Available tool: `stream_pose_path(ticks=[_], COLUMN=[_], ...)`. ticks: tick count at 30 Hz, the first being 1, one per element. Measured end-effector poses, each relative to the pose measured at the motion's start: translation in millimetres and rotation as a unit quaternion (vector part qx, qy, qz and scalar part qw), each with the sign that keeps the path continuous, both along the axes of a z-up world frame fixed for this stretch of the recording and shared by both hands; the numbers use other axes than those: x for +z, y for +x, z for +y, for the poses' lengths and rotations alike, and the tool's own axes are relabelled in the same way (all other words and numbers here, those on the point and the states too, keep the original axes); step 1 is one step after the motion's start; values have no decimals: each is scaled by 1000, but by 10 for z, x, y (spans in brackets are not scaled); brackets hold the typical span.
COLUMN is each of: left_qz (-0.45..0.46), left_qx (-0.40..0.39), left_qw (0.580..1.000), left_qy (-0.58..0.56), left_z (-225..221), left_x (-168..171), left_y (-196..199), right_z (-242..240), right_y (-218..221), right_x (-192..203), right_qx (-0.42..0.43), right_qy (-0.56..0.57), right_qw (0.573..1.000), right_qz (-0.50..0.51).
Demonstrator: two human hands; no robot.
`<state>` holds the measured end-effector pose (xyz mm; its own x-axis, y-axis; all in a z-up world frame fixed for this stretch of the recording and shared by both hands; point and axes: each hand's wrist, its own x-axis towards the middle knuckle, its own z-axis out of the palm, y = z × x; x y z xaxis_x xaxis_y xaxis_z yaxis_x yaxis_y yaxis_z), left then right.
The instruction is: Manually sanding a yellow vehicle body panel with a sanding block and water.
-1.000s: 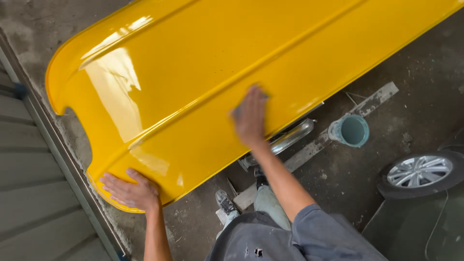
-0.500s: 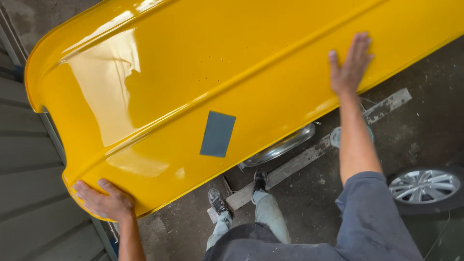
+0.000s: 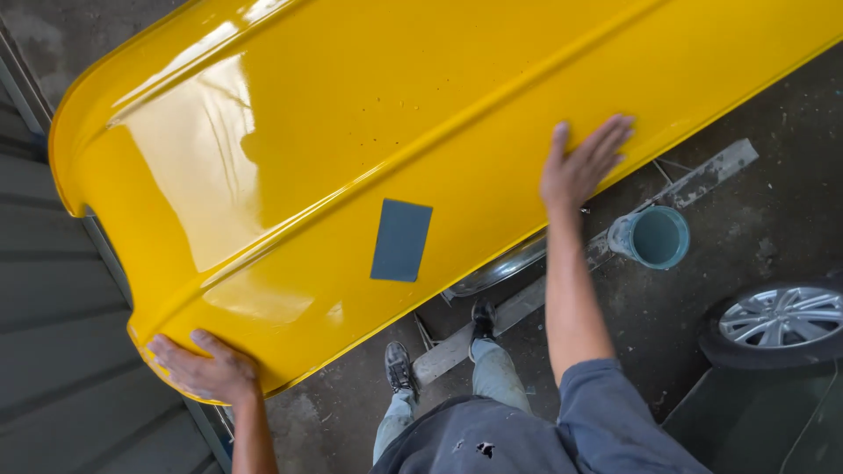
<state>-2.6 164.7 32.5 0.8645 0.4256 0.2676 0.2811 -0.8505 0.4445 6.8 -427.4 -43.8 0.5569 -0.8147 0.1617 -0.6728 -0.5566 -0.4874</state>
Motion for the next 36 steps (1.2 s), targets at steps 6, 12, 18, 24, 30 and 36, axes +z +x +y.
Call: stream_pose_path(ticks=[6, 12, 18, 24, 30, 36], left_qz=[0, 22, 34, 40, 51, 49], left_qx=[7, 11, 26, 24, 32, 39], left_qw=[1000, 1000, 999, 999, 998, 998], left_qy=[-7, -11, 4, -16, -16, -19], left_z=[96, 145, 195, 166, 125, 132], left_x=[-134, -237, -332, -232, -226, -200], left_y=[20, 33, 67, 52, 77, 70], right_z=[1786, 2459, 405, 2301, 487, 2397], right_y=[-254, -46, 6, -303, -180, -231], right_x=[516, 751, 718, 90, 130, 65], right_qx=[216, 418, 97, 111, 22, 72], right_qy=[57, -110, 48, -74, 22, 18], right_qw=[972, 887, 992, 991, 998, 997], right_qz=[-70, 164, 64, -25, 48, -33])
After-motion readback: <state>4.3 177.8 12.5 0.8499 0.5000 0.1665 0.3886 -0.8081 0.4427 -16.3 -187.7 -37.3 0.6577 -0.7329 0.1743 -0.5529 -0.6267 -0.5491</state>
